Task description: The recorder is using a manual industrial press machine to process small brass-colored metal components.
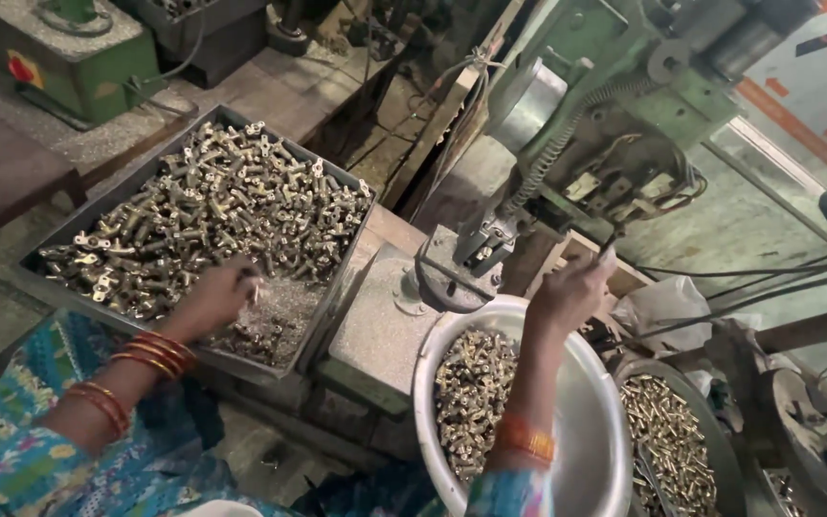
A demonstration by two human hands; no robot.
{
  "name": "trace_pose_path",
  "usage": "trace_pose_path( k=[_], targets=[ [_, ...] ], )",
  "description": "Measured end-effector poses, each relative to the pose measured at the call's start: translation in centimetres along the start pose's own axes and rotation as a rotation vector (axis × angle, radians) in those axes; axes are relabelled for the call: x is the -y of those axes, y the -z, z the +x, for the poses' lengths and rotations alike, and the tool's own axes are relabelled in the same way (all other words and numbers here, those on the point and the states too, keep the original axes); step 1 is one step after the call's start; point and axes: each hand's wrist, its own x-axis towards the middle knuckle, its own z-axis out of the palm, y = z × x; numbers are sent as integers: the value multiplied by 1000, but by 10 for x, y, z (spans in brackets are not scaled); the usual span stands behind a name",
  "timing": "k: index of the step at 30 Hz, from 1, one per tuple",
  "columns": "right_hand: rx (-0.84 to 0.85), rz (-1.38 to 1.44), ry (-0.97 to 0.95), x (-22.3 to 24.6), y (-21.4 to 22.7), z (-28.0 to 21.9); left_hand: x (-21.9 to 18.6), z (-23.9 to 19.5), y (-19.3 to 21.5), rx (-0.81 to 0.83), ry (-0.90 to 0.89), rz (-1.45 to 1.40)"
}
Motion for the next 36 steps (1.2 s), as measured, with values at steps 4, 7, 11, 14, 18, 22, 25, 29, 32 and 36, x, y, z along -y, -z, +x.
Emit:
trace_pose_path(
  k=[4, 7, 11, 14, 18, 22, 25, 29, 32, 36],
  targets=[
    [63, 270, -292, 55, 64, -21, 35, 20, -14, -41, 73, -713],
    [151, 386, -257, 62, 58, -53, -9, 12, 8, 110, 83, -1124],
    [315, 245, 158, 110, 44, -48, -138, -19, 46, 70, 161, -1057],
    [407, 196, 100, 112, 36, -43, -199, -33, 48, 38, -35, -981],
    [329, 214, 2, 116, 62, -36, -277, -35, 32, -236, -619, -770],
    [270, 145, -25, 72, 83, -49, -331, -24, 10, -401, -764, -562],
    [241, 67, 11, 79, 103, -39, -323, 8, -27, -548, -769, -310],
    [111, 98, 39, 92, 124, 13, -315, 1, -28, -544, -783, -184],
    [-263, -15, 332, 99, 132, 88, -306, -13, -20, -494, -792, -194],
    [-260, 64, 458, 112, 129, 175, -287, -38, -1, -310, -657, -290]
  ],
)
